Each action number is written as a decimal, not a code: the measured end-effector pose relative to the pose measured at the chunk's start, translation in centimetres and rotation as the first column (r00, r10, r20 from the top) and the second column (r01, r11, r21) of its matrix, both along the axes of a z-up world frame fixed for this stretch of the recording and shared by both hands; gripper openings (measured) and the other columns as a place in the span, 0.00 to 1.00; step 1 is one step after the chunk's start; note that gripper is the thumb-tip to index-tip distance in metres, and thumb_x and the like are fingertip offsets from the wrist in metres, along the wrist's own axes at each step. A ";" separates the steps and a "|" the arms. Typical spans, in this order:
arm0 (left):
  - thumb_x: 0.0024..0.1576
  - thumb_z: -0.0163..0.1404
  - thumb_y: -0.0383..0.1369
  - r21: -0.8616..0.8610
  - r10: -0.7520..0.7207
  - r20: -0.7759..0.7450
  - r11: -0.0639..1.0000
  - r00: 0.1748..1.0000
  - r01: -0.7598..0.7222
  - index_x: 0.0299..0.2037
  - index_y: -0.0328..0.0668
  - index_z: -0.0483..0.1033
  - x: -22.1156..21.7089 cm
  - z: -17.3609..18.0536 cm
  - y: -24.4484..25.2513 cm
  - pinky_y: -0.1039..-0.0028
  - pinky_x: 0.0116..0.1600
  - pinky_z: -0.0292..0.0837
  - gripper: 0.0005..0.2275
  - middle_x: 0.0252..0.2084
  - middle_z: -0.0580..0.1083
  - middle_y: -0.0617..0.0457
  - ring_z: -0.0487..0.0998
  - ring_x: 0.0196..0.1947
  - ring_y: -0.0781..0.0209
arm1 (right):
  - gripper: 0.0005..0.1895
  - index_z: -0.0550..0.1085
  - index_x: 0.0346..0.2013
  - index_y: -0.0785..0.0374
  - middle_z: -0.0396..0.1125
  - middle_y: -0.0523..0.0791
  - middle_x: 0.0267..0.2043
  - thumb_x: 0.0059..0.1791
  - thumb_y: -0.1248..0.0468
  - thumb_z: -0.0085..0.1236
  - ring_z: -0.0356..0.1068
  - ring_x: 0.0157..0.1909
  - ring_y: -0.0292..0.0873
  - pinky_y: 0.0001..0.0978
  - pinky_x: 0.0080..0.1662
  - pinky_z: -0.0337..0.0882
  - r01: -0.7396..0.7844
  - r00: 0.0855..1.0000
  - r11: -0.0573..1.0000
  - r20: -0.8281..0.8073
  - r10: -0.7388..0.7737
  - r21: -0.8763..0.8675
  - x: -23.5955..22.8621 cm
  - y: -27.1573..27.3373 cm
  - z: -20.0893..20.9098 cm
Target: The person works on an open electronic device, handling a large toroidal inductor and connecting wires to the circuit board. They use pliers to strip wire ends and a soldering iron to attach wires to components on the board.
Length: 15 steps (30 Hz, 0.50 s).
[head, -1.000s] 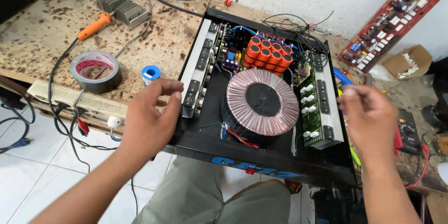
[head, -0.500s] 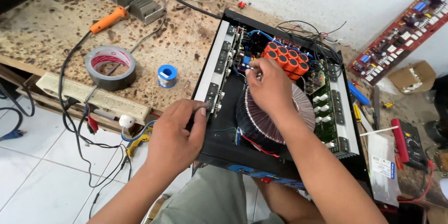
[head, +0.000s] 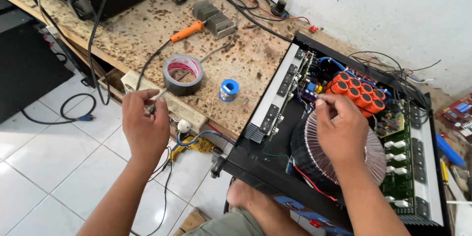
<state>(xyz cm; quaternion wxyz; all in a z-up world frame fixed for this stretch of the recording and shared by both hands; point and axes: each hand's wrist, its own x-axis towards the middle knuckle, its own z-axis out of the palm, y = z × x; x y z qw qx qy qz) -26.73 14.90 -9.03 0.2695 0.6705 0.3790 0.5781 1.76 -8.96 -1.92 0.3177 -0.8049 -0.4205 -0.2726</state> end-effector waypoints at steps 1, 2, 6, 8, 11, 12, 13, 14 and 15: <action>0.63 0.54 0.23 0.050 0.045 -0.076 0.998 0.996 -0.042 0.49 0.34 0.75 0.1 -0.1 0.8 0.63 0.40 0.74 0.07 0.44 0.71 0.46 0.77 0.42 0.48 | 0.05 0.83 0.43 0.50 0.71 0.42 0.30 0.52 0.61 0.64 0.74 0.35 0.46 0.38 0.42 0.74 -0.022 0.999 0.999 -0.039 0.023 0.028 -0.5 0.2 0.4; 0.62 0.55 0.23 0.102 0.094 -0.149 0.992 0.984 -0.079 0.50 0.35 0.74 0.1 -0.2 1.7 0.57 0.43 0.75 0.08 0.46 0.69 0.47 0.78 0.44 0.47 | 0.05 0.83 0.43 0.52 0.71 0.43 0.30 0.53 0.62 0.64 0.74 0.35 0.46 0.38 0.42 0.74 -0.043 0.996 0.997 -0.078 0.047 0.057 -0.9 0.4 0.8; 0.63 0.54 0.23 0.174 0.098 -0.204 0.983 0.974 -0.063 0.48 0.30 0.73 1.9 1.0 9.5 0.51 0.45 0.73 0.07 0.41 0.70 0.43 0.78 0.43 0.40 | 0.04 0.83 0.42 0.56 0.71 0.45 0.29 0.53 0.66 0.63 0.73 0.31 0.47 0.38 0.37 0.73 -0.113 0.992 0.991 -0.042 0.116 0.075 -2.1 0.9 1.7; 0.65 0.51 0.34 -0.049 -0.092 -0.425 0.996 0.901 0.078 0.55 0.36 0.75 4.4 1.6 14.6 0.50 0.49 0.74 0.12 0.45 0.74 0.43 0.79 0.46 0.44 | 0.04 0.83 0.40 0.58 0.72 0.45 0.28 0.52 0.68 0.63 0.73 0.30 0.48 0.37 0.35 0.72 -0.148 0.987 0.984 -0.056 0.154 0.101 -2.6 1.0 2.1; 0.63 0.51 0.45 -0.156 -0.221 -0.584 0.975 0.781 0.159 0.58 0.57 0.79 10.7 -0.7 24.0 0.53 0.49 0.76 0.15 0.48 0.78 0.53 0.81 0.47 0.49 | 0.04 0.82 0.40 0.59 0.72 0.46 0.29 0.52 0.68 0.62 0.74 0.31 0.47 0.36 0.34 0.72 -0.141 0.990 0.983 0.004 0.142 0.116 -2.6 0.9 2.6; 0.63 0.51 0.45 -0.159 -0.241 -0.579 0.970 0.779 0.182 0.58 0.57 0.79 11.4 0.6 23.6 0.53 0.49 0.76 0.15 0.48 0.78 0.53 0.81 0.47 0.49 | 0.04 0.82 0.40 0.59 0.72 0.46 0.29 0.52 0.68 0.62 0.74 0.31 0.47 0.36 0.34 0.72 -0.119 0.993 0.987 0.008 0.119 0.112 -3.7 1.0 3.4; 0.63 0.50 0.42 -0.229 -0.297 -0.694 0.955 0.656 0.189 0.55 0.53 0.80 12.7 2.2 23.3 0.50 0.43 0.72 0.14 0.42 0.78 0.44 0.79 0.42 0.41 | 0.05 0.80 0.40 0.62 0.74 0.46 0.33 0.54 0.67 0.57 0.74 0.34 0.47 0.36 0.37 0.72 -0.215 0.973 0.977 0.088 0.213 0.015 -4.7 0.9 4.2; 0.62 0.48 0.38 -0.294 -0.347 -0.786 0.938 0.512 0.184 0.52 0.49 0.81 13.9 3.8 22.9 0.47 0.37 0.67 0.13 0.36 0.79 0.36 0.77 0.36 0.33 | 0.08 0.78 0.39 0.64 0.75 0.47 0.36 0.55 0.66 0.52 0.74 0.36 0.46 0.37 0.40 0.71 -0.298 0.939 0.950 0.153 0.309 -0.093 -5.7 0.9 5.1; 0.62 0.48 0.38 -0.287 -0.359 -0.783 0.933 0.508 0.217 0.52 0.49 0.81 14.8 3.8 23.2 0.47 0.37 0.67 0.13 0.36 0.79 0.36 0.77 0.36 0.33 | 0.08 0.78 0.39 0.64 0.75 0.47 0.36 0.55 0.66 0.52 0.74 0.36 0.46 0.37 0.40 0.71 -0.266 0.947 0.960 0.163 0.278 -0.090 -6.2 1.0 5.3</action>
